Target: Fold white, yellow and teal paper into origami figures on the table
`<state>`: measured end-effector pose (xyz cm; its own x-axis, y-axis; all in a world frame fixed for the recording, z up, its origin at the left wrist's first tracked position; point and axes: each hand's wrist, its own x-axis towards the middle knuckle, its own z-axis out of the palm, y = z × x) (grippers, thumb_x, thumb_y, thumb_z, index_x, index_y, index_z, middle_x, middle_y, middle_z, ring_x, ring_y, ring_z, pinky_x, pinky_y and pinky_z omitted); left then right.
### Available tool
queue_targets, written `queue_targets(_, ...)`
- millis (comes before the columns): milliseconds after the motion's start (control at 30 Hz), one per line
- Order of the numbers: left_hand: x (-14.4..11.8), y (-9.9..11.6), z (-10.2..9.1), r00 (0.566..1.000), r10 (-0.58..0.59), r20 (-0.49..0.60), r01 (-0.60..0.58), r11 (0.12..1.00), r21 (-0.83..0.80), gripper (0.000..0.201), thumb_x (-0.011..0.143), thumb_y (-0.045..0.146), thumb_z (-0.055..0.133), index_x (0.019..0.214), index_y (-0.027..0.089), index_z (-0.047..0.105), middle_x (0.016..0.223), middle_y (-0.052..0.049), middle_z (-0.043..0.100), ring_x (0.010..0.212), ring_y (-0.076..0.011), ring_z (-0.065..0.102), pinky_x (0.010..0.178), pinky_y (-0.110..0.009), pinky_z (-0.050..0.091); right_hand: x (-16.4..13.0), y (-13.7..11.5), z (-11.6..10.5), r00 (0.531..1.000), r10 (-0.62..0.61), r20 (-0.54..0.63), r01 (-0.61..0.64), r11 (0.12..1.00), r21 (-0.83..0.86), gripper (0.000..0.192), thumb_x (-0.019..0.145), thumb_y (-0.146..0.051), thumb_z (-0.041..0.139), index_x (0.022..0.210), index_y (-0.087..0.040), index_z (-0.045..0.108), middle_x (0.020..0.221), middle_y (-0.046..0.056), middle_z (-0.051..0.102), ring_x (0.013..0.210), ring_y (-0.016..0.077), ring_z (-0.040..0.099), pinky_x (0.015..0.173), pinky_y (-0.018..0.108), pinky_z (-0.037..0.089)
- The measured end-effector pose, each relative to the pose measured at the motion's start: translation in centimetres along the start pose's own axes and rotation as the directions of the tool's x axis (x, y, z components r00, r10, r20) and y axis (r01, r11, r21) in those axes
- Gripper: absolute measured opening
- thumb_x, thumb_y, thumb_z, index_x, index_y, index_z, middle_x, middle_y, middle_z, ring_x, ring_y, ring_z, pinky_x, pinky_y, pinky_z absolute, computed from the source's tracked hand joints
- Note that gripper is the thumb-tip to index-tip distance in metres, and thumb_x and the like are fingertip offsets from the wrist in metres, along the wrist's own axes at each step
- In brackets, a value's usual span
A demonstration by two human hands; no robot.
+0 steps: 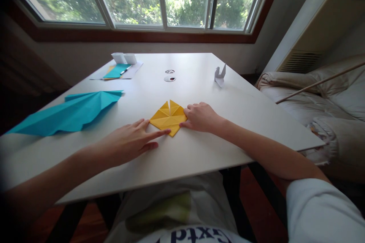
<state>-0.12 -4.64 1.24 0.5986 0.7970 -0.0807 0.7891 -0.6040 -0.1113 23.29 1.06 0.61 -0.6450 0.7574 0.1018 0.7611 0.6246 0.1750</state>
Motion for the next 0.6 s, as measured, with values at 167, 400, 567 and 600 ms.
queue_targets(167, 0.4, -0.8, -0.5, 0.999, -0.018, 0.049, 0.018, 1.0, -0.009, 0.051, 0.087, 0.055, 0.036, 0.134, 0.035, 0.04, 0.11, -0.013, 0.057, 0.092, -0.0287, 0.058, 0.075, -0.04, 0.047, 0.1, 0.4, 0.1, 1.0, 0.003, -0.001, -0.003, 1.0, 0.008, 0.041, 0.085, -0.053, 0.044, 0.087, -0.016, 0.062, 0.086, 0.009, 0.065, 0.074, 0.02, 0.061, 0.062, 0.03, 0.038)
queue_targets(400, 1.8, -1.6, -0.1, 0.984, 0.057, -0.171, -0.051, 0.998, 0.034, 0.051, 0.09, 0.054, 0.031, 0.127, 0.023, 0.047, 0.125, -0.013, 0.05, 0.112, -0.028, 0.049, 0.089, -0.041, 0.042, 0.1, 0.7, 0.3, 0.999, 0.001, -0.033, 0.001, 0.999, 0.054, 0.033, 0.087, -0.046, 0.045, 0.084, -0.018, 0.062, 0.082, 0.006, 0.065, 0.072, 0.0181, 0.06, 0.06, 0.028, 0.035)
queue_targets(567, 2.5, -1.4, 1.3, 0.958, 0.255, -0.133, -0.263, 0.964, -0.049, 0.047, 0.092, 0.051, 0.03, 0.131, 0.029, 0.043, 0.136, -0.012, 0.043, 0.117, -0.0262, 0.049, 0.096, -0.042, 0.038, 0.4, 1.4, 0.7, 0.999, 0.032, -0.044, -0.023, 0.981, 0.19, 0.03, 0.083, -0.047, 0.051, 0.084, -0.02, 0.062, 0.082, 0.005, 0.065, 0.076, 0.0186, 0.058, 0.065, 0.028, 0.039)
queue_targets(600, 2.6, -1.4, 1.5, 0.957, 0.263, -0.123, -0.271, 0.961, -0.055, 0.047, 0.092, 0.051, 0.03, 0.131, 0.029, 0.043, 0.136, -0.012, 0.043, 0.118, -0.0271, 0.048, 0.096, -0.043, 0.038, 0.6, 1.6, 0.9, 0.997, 0.04, -0.063, -0.024, 0.972, 0.234, 0.03, 0.083, -0.047, 0.052, 0.087, -0.02, 0.063, 0.084, 0.006, 0.066, 0.081, 0.0194, 0.058, 0.069, 0.029, 0.04)
